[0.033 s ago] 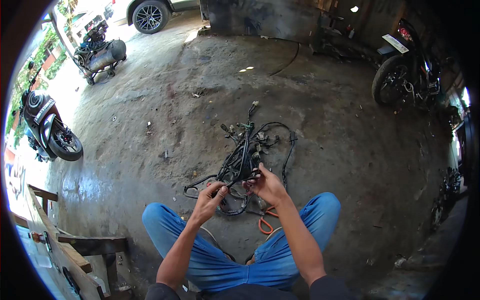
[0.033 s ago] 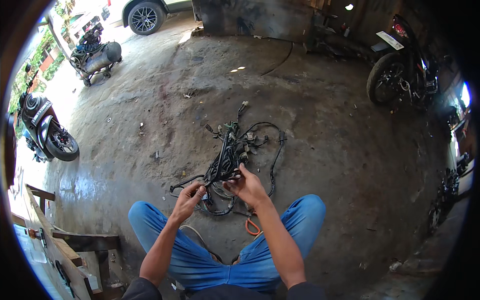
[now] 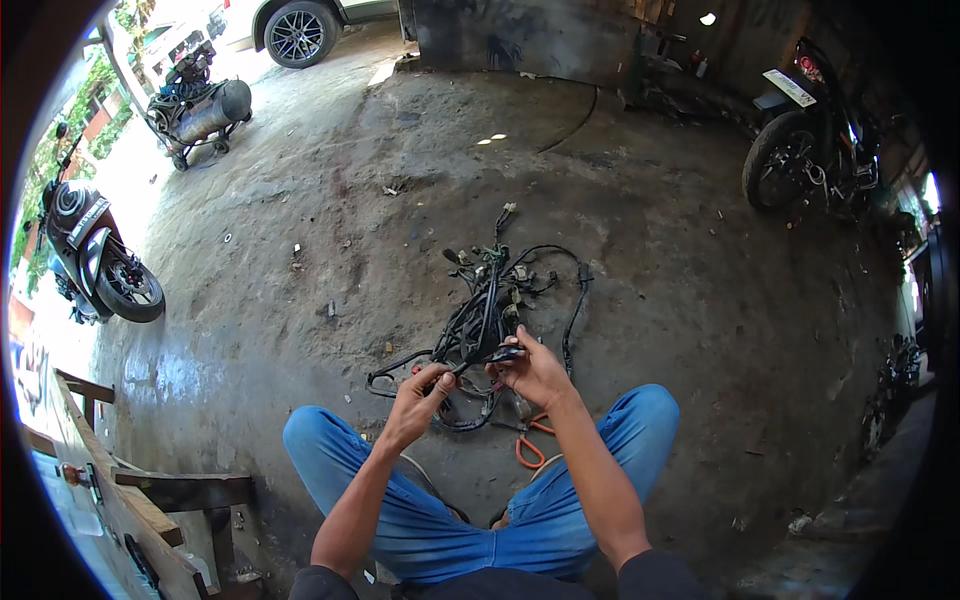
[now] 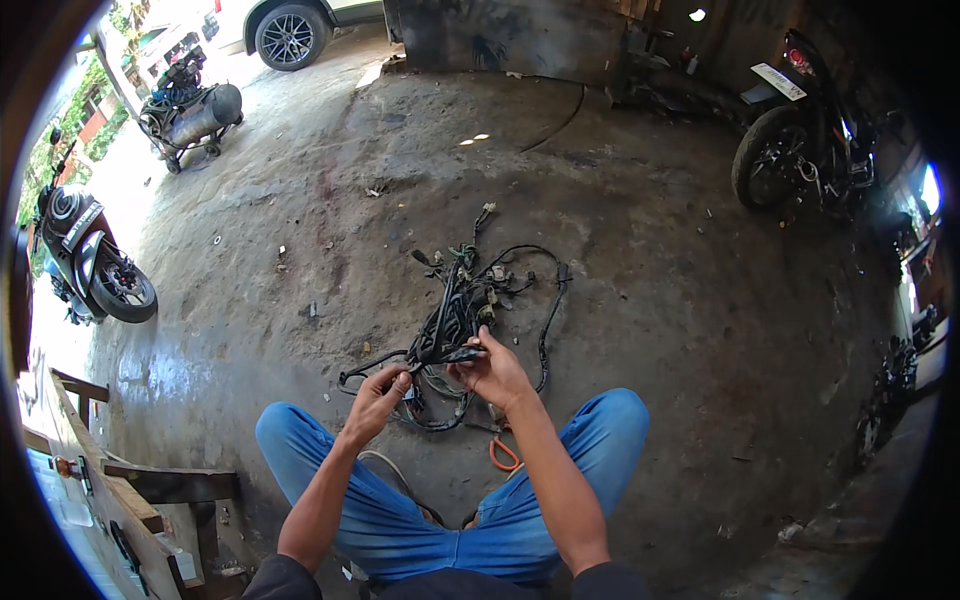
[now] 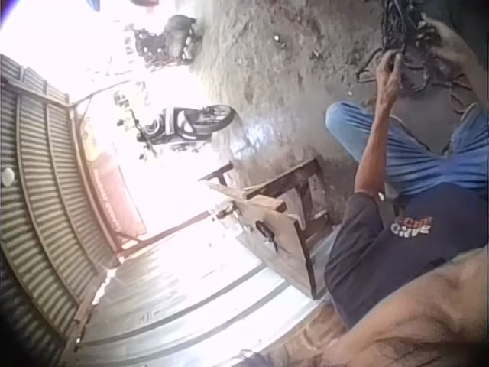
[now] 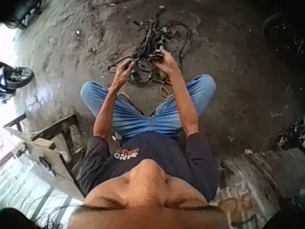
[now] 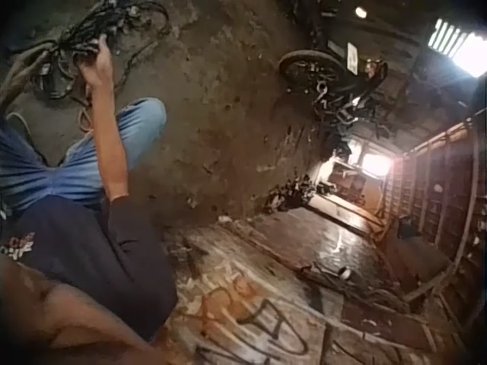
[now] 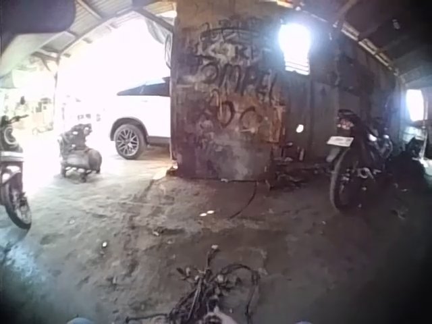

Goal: The person is sitting on the floor, untangling and inspecting a motorcycle wiring harness.

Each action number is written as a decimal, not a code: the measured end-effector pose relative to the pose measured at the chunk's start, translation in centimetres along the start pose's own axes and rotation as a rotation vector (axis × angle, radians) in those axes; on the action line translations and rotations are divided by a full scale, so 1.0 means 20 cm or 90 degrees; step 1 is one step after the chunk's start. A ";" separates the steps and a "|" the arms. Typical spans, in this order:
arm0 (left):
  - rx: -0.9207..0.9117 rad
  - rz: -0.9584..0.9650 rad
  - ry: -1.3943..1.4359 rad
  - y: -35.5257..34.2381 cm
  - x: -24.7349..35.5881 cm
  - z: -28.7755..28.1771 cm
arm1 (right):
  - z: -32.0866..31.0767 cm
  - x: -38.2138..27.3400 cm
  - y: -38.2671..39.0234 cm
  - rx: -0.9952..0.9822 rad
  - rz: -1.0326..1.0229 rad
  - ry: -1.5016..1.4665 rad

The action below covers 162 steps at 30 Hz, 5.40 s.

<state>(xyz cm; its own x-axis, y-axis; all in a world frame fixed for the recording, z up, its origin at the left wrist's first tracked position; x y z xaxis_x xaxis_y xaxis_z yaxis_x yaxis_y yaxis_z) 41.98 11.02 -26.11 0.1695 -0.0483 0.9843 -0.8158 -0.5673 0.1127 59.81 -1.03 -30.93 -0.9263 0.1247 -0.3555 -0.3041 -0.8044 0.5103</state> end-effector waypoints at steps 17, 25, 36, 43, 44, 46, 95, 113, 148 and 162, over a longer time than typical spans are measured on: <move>0.047 0.036 -0.047 0.02 0.00 -0.04 | 0.51 -0.32 0.34 0.151 -0.762 0.819; 0.093 0.134 -0.417 0.05 0.03 0.02 | 0.56 -0.01 0.18 0.113 -0.643 1.497; -0.039 0.154 -0.452 0.04 0.01 0.20 | 0.13 0.03 -0.06 0.003 -0.088 1.270; -0.045 0.179 -0.644 0.01 -0.02 0.15 | 0.34 0.05 0.06 0.048 -0.298 1.213; -0.072 0.128 -0.608 0.02 -0.04 0.15 | 0.37 0.08 0.09 0.065 -0.341 1.201; -0.060 0.126 -0.558 0.02 -0.01 0.14 | 0.41 0.13 0.13 0.071 -0.358 1.193; 0.187 -0.014 -0.292 -0.04 0.20 -0.01 | -0.14 -0.09 0.50 0.252 -0.367 -0.386; 0.197 0.005 -0.147 -0.11 0.09 -0.03 | -0.01 0.01 0.18 0.421 -0.613 0.496; -0.084 0.085 -0.449 -0.03 0.08 0.13 | 0.36 0.07 0.15 0.301 -0.491 1.499; 0.125 -0.026 -0.366 -0.11 0.02 0.00 | 0.30 0.02 0.20 0.090 -0.447 0.530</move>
<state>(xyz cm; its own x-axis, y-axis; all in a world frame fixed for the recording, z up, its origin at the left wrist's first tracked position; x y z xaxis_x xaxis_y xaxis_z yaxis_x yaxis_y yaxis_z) 43.78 12.27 -25.96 0.5142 -0.4283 0.7430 -0.6945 -0.7163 0.0678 56.97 -0.74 -24.35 -0.1124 0.0556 -0.9921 -0.7769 -0.6274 0.0528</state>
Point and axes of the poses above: each hand's wrist, its own y-axis away from the middle knuckle, its own z-axis out of the palm, x = y × z, the point moved 6 cm from there along -y, towards the middle knuckle, and after that the axes turned 3 degrees about x, right-handed, at the moved point
